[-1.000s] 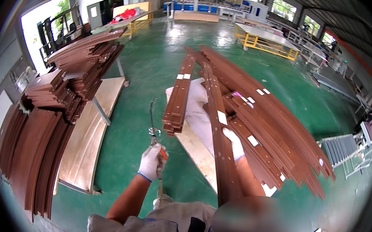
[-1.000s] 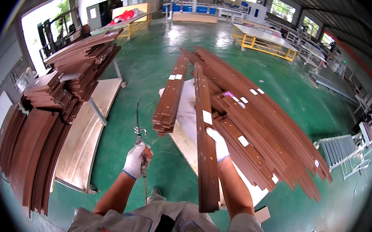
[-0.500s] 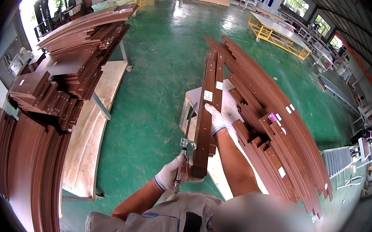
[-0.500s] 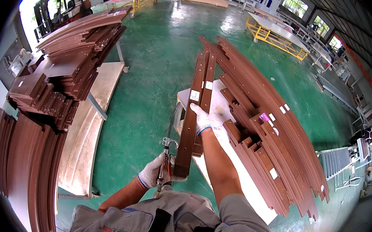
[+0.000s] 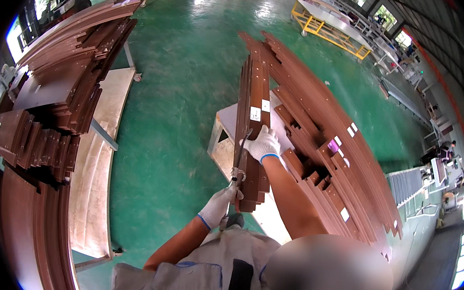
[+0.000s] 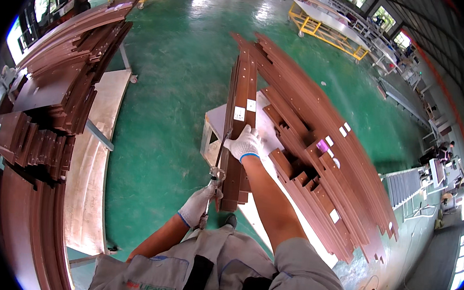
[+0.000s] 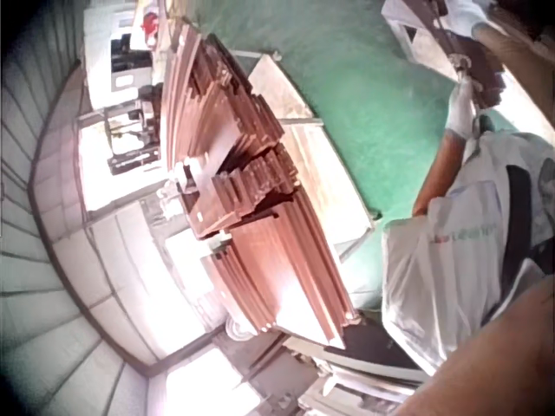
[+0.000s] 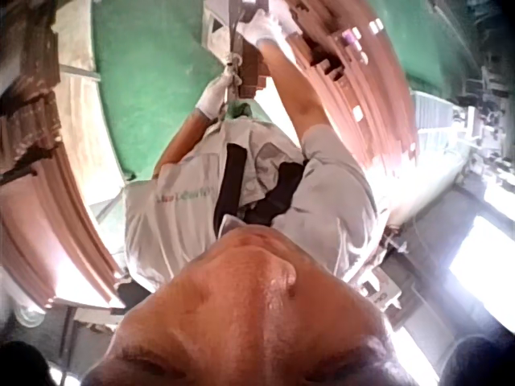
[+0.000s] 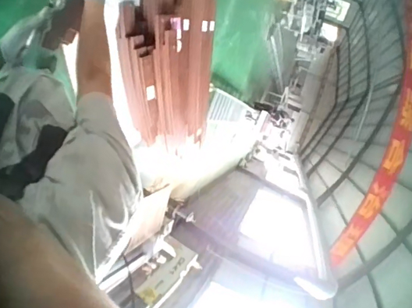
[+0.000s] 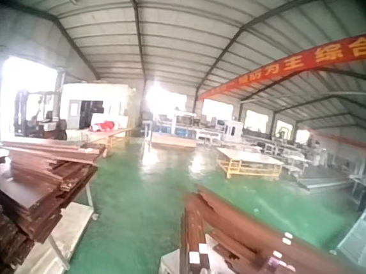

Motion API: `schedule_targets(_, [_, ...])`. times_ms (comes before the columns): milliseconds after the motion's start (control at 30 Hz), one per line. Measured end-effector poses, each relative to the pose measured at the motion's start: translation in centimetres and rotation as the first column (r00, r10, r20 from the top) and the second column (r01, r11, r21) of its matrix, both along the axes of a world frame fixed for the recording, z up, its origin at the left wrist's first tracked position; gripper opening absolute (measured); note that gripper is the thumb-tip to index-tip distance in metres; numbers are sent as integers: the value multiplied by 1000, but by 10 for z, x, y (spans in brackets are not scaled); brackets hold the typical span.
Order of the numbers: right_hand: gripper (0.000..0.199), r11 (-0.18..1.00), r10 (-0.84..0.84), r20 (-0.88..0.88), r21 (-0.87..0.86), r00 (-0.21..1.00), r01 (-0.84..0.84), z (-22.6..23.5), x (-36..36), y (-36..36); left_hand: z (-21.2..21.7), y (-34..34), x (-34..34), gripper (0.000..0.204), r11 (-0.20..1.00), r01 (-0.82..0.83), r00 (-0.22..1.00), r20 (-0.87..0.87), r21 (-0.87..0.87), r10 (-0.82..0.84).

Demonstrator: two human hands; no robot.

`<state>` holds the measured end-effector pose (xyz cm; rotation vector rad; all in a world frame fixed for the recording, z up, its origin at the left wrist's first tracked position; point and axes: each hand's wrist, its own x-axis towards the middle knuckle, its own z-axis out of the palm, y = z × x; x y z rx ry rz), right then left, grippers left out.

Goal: The person places wood panels onto an edge-banding machine, using a compressed air nozzle to blow dust off the panels and the machine bed between pieces.

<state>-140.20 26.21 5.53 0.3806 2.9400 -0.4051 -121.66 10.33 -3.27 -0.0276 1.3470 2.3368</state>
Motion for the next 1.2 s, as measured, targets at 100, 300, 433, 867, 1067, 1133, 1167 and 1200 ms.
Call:
schedule_targets(100, [99, 999, -21, -98, 29, 995, 24, -5, 7, -2, -12, 3, -3, 46, 998, 35, 999, 18, -52, -34])
schedule_targets(300, [87, 987, -106, -23, -124, 994, 103, -5, -6, -10, -2, -11, -17, 46, 994, 65, 996, -53, -83, -70])
schedule_targets(433, [86, 993, -46, -119, -112, 992, 32, -27, -7, -11, -16, -17, -32, 46, 996, 67, 998, -16, -63, -68])
schedule_targets(867, [71, 867, -104, -463, -476, 880, -148, -26, 205, 89, 87, 0, 12, 36, 956, 176, 893, -370, -235, -255])
schedule_targets(1067, [92, 739, -13, -399, -621, 917, -260, 16, 312, 112, 106, 105, 31, 44, 910, 250, 614, -673, -331, -413])
schedule_targets(1133, [93, 706, -167, -488, -666, 857, -242, 13, 332, 123, 103, 150, 41, 48, 889, 311, 624, -634, -336, -457])
schedule_targets(1167, [93, 685, -240, -472, -702, 848, -197, 18, 344, 134, 110, 180, 48, 47, 890, 303, 534, -713, -340, -454])
schedule_targets(1200, [94, 700, -286, -501, -692, 817, -179, 10, 357, 149, 118, 203, 50, 45, 855, 358, 445, -737, -375, -509])
